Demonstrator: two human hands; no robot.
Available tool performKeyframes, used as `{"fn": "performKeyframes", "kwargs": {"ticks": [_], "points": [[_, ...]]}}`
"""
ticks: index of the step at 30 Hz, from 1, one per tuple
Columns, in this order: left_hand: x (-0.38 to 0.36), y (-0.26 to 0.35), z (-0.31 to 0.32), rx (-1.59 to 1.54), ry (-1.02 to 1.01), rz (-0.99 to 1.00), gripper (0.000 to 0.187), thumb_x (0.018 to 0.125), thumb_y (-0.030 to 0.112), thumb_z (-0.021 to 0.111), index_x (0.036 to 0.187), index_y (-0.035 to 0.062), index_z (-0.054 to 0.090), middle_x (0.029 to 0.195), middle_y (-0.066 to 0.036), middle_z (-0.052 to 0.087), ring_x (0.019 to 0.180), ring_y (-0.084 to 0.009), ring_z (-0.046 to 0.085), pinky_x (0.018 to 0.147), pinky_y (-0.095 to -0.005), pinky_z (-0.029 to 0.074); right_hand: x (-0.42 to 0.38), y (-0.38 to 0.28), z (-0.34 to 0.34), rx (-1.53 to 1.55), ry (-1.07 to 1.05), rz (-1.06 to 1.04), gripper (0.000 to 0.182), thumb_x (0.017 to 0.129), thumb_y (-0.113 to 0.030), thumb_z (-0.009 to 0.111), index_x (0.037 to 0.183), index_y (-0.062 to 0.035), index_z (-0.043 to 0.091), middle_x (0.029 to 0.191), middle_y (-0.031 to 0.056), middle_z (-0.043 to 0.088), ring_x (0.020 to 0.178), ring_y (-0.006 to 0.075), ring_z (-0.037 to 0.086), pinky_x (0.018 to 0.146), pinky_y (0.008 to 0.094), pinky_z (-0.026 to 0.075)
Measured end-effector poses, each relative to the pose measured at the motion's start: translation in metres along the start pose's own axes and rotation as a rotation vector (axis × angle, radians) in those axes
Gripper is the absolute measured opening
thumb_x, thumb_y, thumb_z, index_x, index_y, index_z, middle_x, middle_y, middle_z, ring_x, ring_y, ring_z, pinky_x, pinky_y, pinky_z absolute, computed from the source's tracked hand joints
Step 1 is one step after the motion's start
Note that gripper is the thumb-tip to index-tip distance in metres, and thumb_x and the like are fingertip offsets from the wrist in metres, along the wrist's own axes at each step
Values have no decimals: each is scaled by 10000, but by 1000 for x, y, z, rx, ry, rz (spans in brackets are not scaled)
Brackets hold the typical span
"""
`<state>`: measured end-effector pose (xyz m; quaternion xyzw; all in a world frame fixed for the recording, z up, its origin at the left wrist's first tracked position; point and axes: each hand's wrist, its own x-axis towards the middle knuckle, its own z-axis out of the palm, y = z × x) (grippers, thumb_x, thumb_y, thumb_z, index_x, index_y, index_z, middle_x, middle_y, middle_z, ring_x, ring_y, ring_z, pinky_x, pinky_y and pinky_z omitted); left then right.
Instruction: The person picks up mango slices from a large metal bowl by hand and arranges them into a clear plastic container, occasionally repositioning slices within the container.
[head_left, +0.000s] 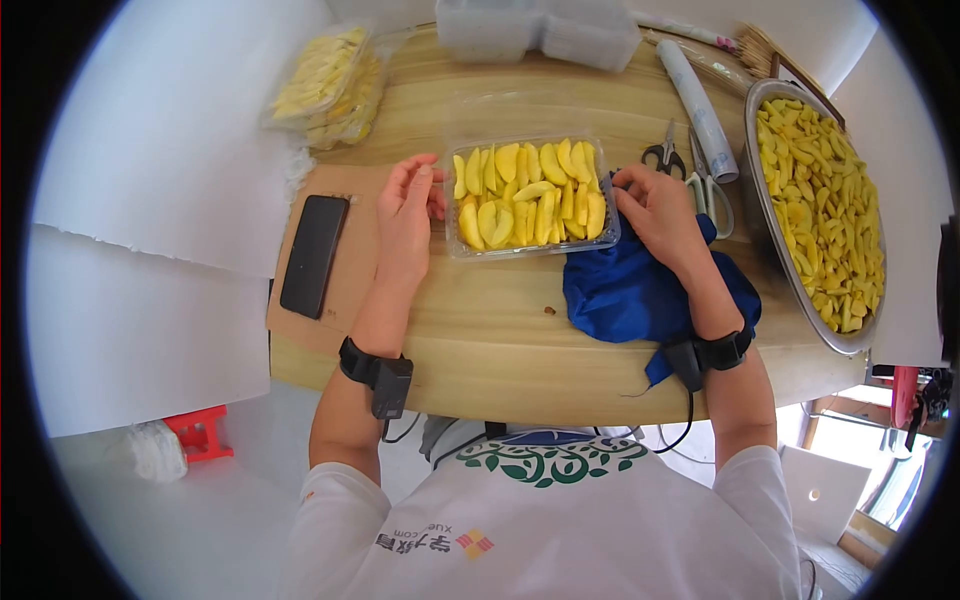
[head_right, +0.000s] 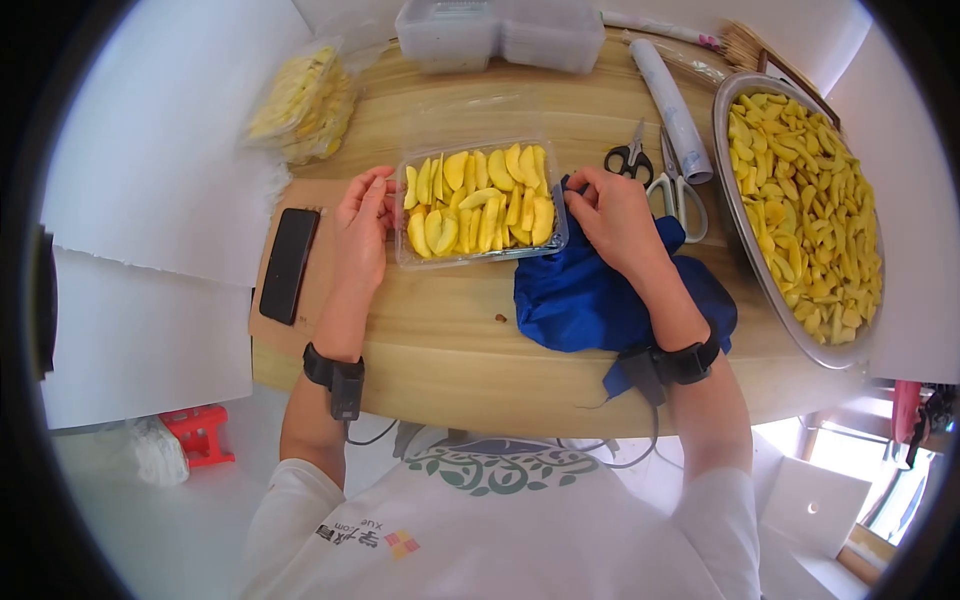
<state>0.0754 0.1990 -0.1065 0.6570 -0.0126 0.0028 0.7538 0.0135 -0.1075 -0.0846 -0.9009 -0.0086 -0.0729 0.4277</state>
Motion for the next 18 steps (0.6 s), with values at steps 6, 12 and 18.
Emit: {"fn": "performKeyframes", "kwargs": {"ticks": [6, 12, 18], "points": [[6, 7, -9, 72, 88, 18, 271, 1014, 166, 589, 1235, 11, 604, 1011, -68, 652, 685, -73, 528, 601, -223, 425, 0, 4, 5, -44, 59, 12, 205, 885, -205, 706, 924, -15, 643, 714, 193, 654, 694, 375, 662, 637, 448, 507], [8, 46, -16, 72, 64, 168, 226, 974, 70, 598, 1189, 8, 624, 994, -59, 649, 690, -62, 493, 606, -215, 386, -4, 3, 8, -86, 153, -15, 236, 871, -209, 735, 927, -15, 612, 669, 160, 631, 632, 341, 639, 589, 430, 481], [-18, 116, 62, 218, -231, 280, 196, 962, 43, 603, 1153, 7, 629, 964, -41, 650, 737, -55, 519, 640, -210, 417, -2, 9, 14, -23, 160, -35, 197, 835, -123, 681, 968, 0, 603, 704, 182, 647, 681, 382, 649, 647, 443, 509]]}}
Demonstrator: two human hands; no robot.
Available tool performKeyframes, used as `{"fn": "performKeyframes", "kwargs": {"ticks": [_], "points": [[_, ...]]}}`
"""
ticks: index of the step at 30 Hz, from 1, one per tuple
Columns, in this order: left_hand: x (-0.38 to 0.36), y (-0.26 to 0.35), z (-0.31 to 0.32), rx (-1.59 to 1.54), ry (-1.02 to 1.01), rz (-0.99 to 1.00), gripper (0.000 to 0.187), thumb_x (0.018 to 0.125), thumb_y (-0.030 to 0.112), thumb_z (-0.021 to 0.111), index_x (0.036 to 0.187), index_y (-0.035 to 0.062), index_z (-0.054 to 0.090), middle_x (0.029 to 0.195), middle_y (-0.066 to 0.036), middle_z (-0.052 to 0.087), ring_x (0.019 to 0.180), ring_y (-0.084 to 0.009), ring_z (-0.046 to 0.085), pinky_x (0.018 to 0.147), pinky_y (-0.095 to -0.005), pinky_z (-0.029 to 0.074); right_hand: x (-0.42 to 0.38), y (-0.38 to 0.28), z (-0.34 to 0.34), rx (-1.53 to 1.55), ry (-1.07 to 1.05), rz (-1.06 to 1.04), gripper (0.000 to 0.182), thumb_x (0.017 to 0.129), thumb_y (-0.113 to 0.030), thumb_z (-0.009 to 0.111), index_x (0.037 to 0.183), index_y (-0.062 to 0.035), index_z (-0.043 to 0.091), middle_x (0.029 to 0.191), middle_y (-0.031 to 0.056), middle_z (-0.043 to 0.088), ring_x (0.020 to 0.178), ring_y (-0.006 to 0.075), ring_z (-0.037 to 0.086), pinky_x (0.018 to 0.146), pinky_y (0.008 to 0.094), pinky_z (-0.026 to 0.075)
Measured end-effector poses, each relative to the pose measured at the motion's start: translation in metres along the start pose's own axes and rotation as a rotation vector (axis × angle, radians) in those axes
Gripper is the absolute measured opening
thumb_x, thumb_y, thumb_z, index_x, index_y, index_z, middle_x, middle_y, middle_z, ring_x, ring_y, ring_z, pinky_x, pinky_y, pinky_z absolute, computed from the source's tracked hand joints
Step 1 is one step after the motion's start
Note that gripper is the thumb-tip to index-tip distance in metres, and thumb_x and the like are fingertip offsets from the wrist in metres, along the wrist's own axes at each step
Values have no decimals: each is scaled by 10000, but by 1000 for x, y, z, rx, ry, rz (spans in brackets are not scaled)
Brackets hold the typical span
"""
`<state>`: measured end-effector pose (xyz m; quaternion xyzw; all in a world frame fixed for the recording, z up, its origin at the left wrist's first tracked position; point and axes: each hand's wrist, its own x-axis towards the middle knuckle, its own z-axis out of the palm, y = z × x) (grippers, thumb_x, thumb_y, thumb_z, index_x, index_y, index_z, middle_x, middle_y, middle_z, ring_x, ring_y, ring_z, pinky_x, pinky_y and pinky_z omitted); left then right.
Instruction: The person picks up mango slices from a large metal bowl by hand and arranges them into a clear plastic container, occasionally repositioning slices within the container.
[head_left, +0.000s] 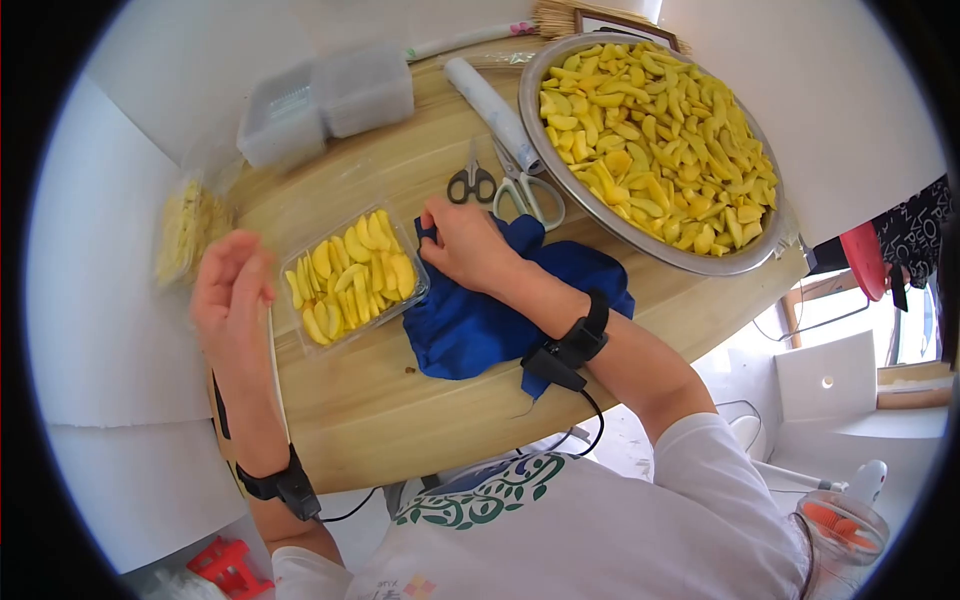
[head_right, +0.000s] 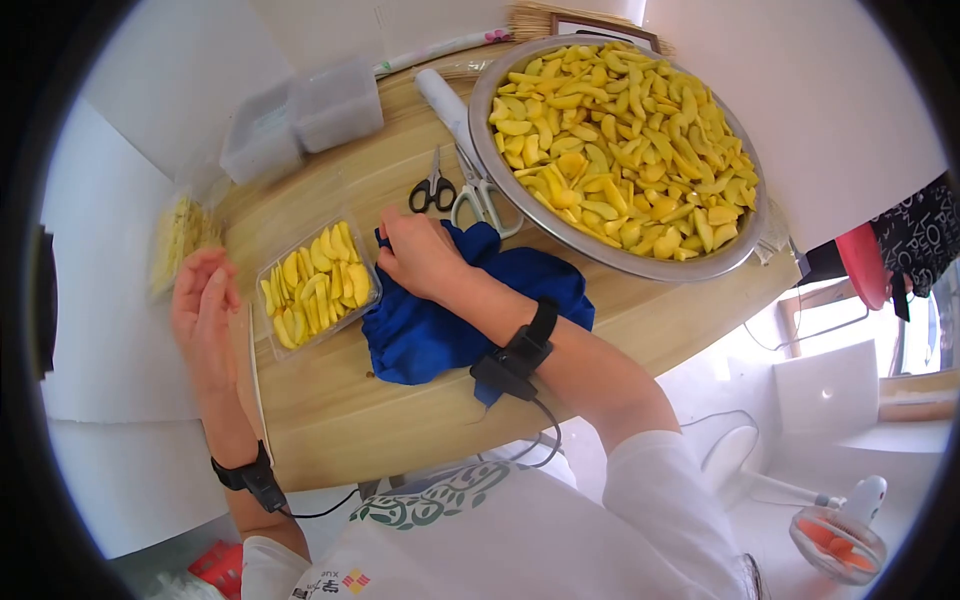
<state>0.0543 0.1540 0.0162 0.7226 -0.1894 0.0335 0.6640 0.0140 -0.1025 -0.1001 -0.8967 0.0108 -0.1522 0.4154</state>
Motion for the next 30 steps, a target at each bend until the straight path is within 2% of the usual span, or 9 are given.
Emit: {"fn": "performKeyframes", "kwargs": {"ticks": [4, 8, 11, 12, 17, 19, 25, 27, 30], "points": [[-4, 35, 64, 78, -322, 13, 169, 958, 31, 603, 1121, 4, 638, 928, -13, 651, 788, -50, 561, 671, -214, 454, -2, 0, -1, 21, 27, -59, 242, 837, -117, 653, 1039, 9, 615, 782, 224, 658, 765, 391, 670, 712, 433, 532], [-10, 37, 113, 85, -569, -31, 167, 971, 36, 599, 1131, -1, 633, 947, -33, 640, 815, -66, 573, 708, -214, 466, 2, 9, 9, 21, 45, -99, 224, 855, -161, 640, 1006, 5, 639, 832, 223, 694, 830, 414, 684, 744, 467, 549], [-13, 33, 143, 43, -665, 28, 162, 960, 44, 606, 1114, 0, 633, 924, -17, 640, 836, -62, 575, 731, -230, 477, -8, 2, 12, 1251, 28, -51, 228, 880, -217, 650, 939, 1, 618, 775, 139, 687, 734, 254, 674, 685, 372, 525], [-12, 35, 150, 65, -689, 51, 153, 952, 47, 611, 1095, 0, 635, 921, -10, 640, 838, -65, 575, 742, -244, 484, -8, 2, 12, 1256, 30, -52, 228, 880, -217, 650, 939, 1, 618, 775, 139, 687, 734, 254, 674, 685, 372, 525], [-2, 38, 184, 100, -661, 144, 130, 923, 53, 632, 1044, 8, 644, 898, -6, 638, 834, -85, 581, 770, -273, 494, -6, 10, 14, 835, 57, -90, 205, 885, -203, 649, 970, -17, 628, 800, 116, 677, 782, 228, 668, 699, 367, 516], [8, 32, 194, 205, -650, 325, 139, 892, 72, 648, 1024, 29, 636, 884, -89, 660, 764, -183, 650, 727, -315, 521, -3, 12, 15, 667, 65, -105, 198, 888, -197, 649, 983, -24, 632, 811, 107, 673, 801, 218, 665, 705, 365, 512], [9, 26, 217, 238, -668, 414, 103, 875, 83, 662, 968, 46, 641, 876, -87, 658, 758, -240, 658, 730, -360, 499, -3, 17, 7, 230, 101, -116, 186, 893, -183, 648, 1014, -42, 641, 837, 83, 663, 848, 192, 658, 718, 361, 503], [4, 25, 221, 228, -691, 424, 92, 876, 82, 662, 957, 47, 639, 870, -84, 654, 761, -246, 653, 749, -362, 485, -9, -8, -15, -4, 109, -73, 196, 878, -189, 641, 993, -30, 643, 796, 118, 666, 754, 229, 644, 670, 366, 481], [3, 21, 225, 227, -706, 464, 99, 867, 64, 677, 956, 33, 650, 861, -71, 655, 749, -212, 631, 739, -336, 485, -10, -23, -32, -57, 42, 13, 215, 867, -203, 642, 976, -18, 647, 752, 132, 663, 688, 273, 633, 660, 384, 488]]}}
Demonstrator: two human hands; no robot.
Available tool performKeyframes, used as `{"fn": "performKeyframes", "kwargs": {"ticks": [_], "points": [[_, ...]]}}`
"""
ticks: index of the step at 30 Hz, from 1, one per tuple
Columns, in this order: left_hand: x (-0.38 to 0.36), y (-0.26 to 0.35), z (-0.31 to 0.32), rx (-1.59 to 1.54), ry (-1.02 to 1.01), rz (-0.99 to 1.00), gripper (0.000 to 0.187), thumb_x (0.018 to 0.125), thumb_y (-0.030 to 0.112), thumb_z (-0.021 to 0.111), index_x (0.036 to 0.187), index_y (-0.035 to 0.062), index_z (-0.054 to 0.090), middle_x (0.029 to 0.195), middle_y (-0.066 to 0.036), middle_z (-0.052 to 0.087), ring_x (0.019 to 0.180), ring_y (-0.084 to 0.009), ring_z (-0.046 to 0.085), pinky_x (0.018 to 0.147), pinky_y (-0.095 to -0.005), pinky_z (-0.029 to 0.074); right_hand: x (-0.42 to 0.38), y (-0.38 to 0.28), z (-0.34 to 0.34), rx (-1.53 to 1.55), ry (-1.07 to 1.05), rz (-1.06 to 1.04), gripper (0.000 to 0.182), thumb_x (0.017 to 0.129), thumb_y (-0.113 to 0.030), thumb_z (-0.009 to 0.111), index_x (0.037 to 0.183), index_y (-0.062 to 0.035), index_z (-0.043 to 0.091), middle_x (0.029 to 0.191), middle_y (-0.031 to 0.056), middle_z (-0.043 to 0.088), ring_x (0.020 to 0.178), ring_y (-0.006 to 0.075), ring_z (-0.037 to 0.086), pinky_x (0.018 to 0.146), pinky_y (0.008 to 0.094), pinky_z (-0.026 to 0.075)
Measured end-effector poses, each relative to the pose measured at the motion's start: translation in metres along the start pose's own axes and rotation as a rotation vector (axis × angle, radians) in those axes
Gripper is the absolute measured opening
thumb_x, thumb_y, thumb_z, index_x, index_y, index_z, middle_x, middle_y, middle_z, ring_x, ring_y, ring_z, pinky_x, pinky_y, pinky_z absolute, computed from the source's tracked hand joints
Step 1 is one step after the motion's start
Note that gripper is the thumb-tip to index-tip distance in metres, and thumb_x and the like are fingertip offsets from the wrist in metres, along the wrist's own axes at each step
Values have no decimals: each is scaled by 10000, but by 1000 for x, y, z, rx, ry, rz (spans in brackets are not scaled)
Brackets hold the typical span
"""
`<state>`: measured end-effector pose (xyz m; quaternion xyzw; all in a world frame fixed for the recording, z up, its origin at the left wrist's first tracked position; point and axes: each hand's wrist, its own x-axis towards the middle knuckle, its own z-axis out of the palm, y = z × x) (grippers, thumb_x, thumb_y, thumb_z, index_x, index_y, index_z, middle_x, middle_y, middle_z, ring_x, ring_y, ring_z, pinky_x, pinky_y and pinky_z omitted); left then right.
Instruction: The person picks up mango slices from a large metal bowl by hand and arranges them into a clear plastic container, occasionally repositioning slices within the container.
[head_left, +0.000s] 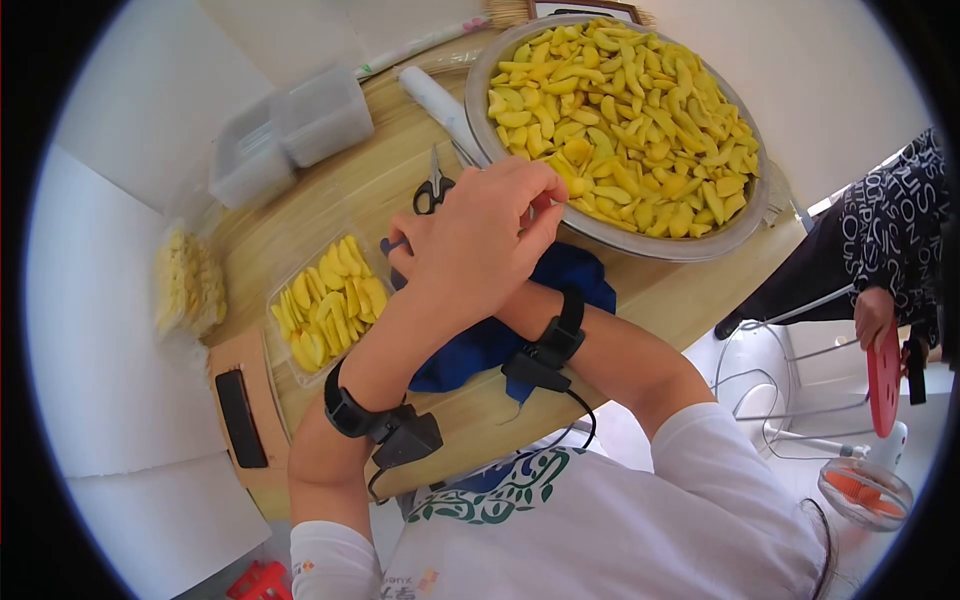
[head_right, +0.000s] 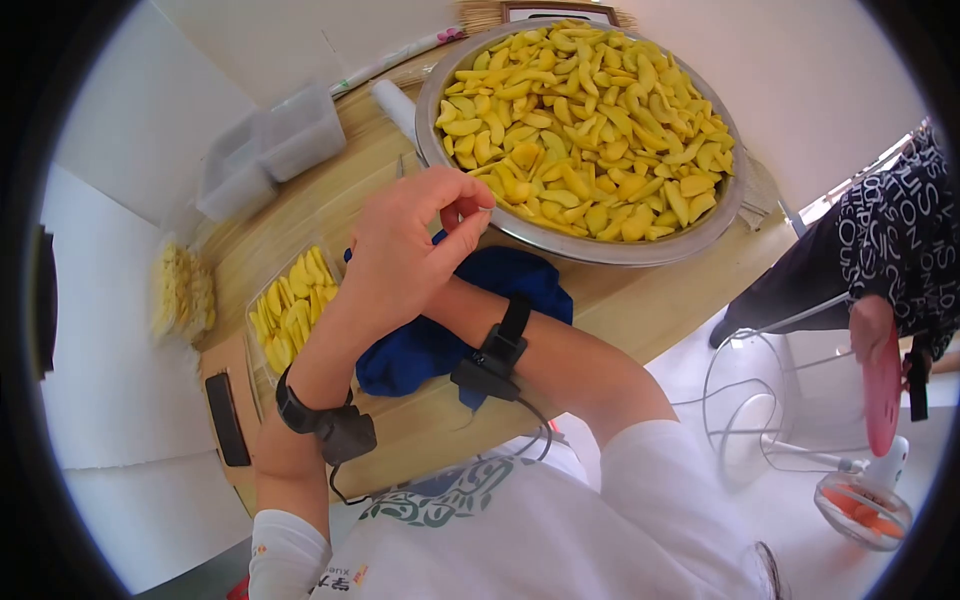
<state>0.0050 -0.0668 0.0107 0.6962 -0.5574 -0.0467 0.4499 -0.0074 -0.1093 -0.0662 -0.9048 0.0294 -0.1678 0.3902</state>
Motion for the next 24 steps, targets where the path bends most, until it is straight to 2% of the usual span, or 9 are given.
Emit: {"fn": "performKeyframes", "kwargs": {"ticks": [1, 6, 9, 14, 20, 22, 24], "points": [[1, -1, 1, 16, -3, 21, 116, 858, 47, 692, 967, 17, 663, 857, -62, 660, 734, -171, 615, 709, -307, 501, 0, 1, 0, -2, 1, 5, 215, 867, -203, 642, 976, -18, 647, 752, 132, 663, 688, 273, 633, 660, 384, 488], [9, 0, 7, 30, -17, 74, 101, 847, 65, 694, 937, 34, 664, 839, -66, 651, 732, -202, 620, 722, -328, 482, 2, 13, 17, 342, -9, 41, 206, 848, -190, 655, 975, -29, 661, 782, 140, 696, 711, 313, 677, 673, 415, 521], [19, -2, 17, 38, -29, 124, 86, 834, 81, 695, 909, 48, 668, 812, -63, 637, 741, -223, 619, 739, -344, 467, 8, 16, 22, 232, -17, 89, 200, 827, -170, 665, 969, -29, 661, 796, 165, 703, 754, 341, 693, 695, 423, 536], [29, -1, 38, 55, -63, 149, 56, 809, 91, 702, 849, 64, 674, 767, -61, 617, 772, -239, 609, 779, -360, 432, 13, 21, 30, 249, -39, 122, 202, 809, -155, 669, 961, -22, 662, 776, 170, 698, 761, 357, 691, 700, 431, 543], [41, 8, 52, 155, -156, 45, 99, 766, 155, 727, 783, 67, 685, 745, -62, 623, 829, -238, 607, 810, -382, 393, 14, 21, 29, 242, -72, 169, 202, 803, -153, 666, 957, -23, 666, 773, 163, 699, 751, 355, 688, 698, 430, 543], [45, 9, 53, 194, -181, 18, 98, 715, 137, 723, 712, 50, 677, 727, -122, 654, 848, -301, 618, 785, -432, 385, 14, 22, 31, 241, -62, 167, 203, 803, -154, 665, 957, -22, 666, 773, 162, 699, 749, 355, 688, 697, 429, 543], [48, 9, 54, 226, -188, 11, 110, 705, 141, 732, 710, 45, 679, 725, -131, 660, 842, -312, 627, 783, -439, 385, 14, 22, 31, 243, -49, 150, 202, 797, -156, 665, 948, -22, 666, 777, 160, 701, 751, 352, 689, 693, 428, 542]]}}
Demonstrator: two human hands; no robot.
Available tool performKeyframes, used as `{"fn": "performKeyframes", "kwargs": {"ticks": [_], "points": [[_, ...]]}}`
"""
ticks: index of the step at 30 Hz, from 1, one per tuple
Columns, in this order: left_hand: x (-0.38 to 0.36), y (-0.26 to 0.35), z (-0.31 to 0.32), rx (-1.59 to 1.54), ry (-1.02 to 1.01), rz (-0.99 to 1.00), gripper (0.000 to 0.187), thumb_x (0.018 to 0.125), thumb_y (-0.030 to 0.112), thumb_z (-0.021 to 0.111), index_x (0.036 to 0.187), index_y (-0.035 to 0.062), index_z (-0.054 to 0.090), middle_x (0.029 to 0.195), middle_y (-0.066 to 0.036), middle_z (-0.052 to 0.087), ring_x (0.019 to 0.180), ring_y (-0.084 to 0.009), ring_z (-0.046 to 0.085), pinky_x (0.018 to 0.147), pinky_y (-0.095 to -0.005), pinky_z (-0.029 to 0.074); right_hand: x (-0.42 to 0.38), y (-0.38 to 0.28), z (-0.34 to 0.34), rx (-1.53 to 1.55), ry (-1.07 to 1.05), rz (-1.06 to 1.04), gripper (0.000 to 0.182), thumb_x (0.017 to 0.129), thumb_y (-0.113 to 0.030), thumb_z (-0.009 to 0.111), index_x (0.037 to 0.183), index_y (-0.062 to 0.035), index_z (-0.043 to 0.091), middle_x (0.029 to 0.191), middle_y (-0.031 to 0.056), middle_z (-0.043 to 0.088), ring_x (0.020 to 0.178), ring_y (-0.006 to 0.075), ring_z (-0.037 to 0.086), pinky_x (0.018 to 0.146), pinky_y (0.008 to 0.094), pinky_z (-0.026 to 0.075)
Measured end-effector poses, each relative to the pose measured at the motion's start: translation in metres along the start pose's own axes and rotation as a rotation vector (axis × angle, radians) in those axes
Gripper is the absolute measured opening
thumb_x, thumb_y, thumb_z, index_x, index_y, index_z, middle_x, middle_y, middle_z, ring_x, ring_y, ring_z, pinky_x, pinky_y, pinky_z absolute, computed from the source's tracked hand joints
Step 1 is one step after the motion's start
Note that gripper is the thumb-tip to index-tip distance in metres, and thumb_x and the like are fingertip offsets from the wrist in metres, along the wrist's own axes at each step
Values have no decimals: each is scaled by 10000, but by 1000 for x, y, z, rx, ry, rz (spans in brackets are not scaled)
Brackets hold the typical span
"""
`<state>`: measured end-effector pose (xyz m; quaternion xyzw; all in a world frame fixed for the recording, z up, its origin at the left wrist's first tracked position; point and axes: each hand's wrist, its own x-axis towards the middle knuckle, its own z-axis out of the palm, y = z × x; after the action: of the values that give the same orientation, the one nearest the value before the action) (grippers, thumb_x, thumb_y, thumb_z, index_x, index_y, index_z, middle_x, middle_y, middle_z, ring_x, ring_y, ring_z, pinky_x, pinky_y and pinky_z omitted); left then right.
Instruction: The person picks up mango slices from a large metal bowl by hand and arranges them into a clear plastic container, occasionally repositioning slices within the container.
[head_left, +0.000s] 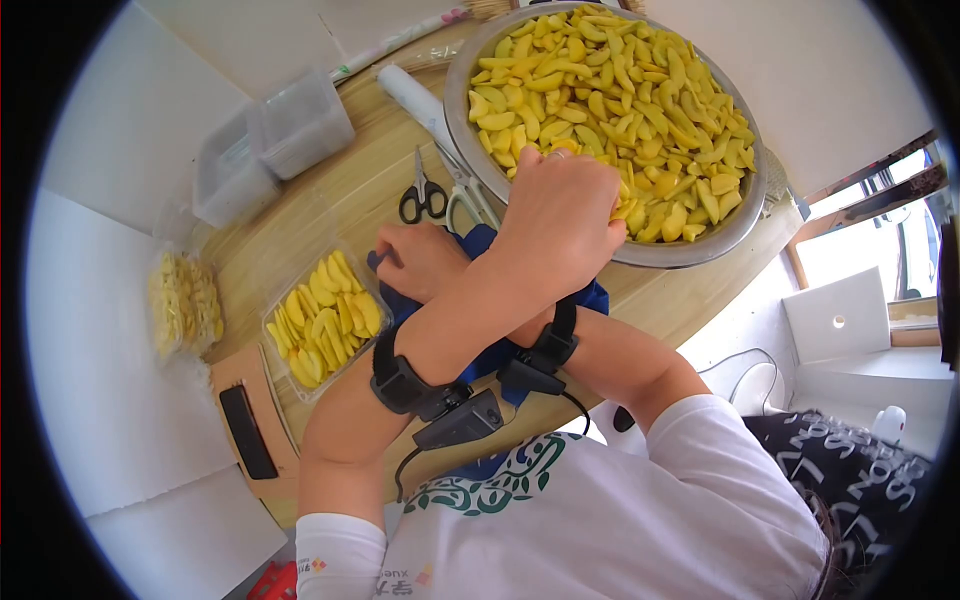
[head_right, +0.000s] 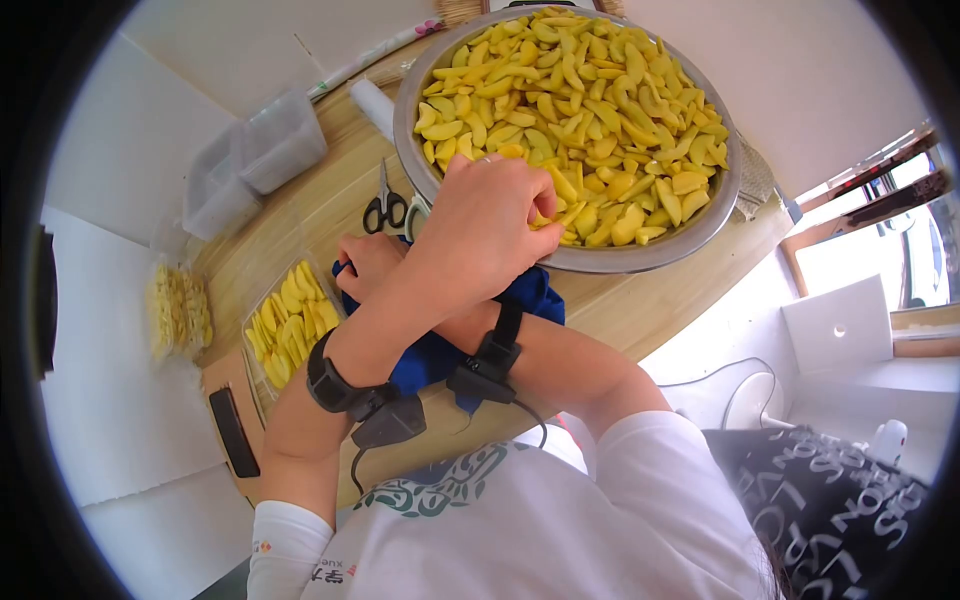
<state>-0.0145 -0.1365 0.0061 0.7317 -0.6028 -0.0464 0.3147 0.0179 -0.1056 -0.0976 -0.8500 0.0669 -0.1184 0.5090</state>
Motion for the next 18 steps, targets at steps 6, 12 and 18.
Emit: {"fn": "performKeyframes", "kwargs": {"ticks": [6, 12, 18], "points": [[7, 3, -6, 50, -106, -70, 125, 703, 160, 747, 718, 52, 687, 718, -115, 664, 786, -298, 642, 799, -422, 396, 1, 3, 1, 25, -5, -17, 193, 782, -153, 663, 928, -27, 667, 778, 156, 701, 740, 357, 688, 676, 437, 540], [10, 2, -6, -6, -163, -105, 132, 719, 180, 747, 707, 60, 695, 688, -85, 665, 710, -266, 637, 815, -395, 414, 2, 9, 6, 22, 21, -60, 188, 785, -153, 659, 925, -29, 670, 772, 163, 698, 739, 360, 689, 670, 438, 539], [13, -1, -8, -26, -185, -68, 107, 709, 150, 752, 706, 58, 698, 684, -108, 675, 725, -297, 652, 799, -413, 410, 2, 7, 2, 32, -15, -41, 193, 794, -157, 662, 935, -24, 672, 780, 167, 704, 743, 359, 695, 681, 430, 545]]}}
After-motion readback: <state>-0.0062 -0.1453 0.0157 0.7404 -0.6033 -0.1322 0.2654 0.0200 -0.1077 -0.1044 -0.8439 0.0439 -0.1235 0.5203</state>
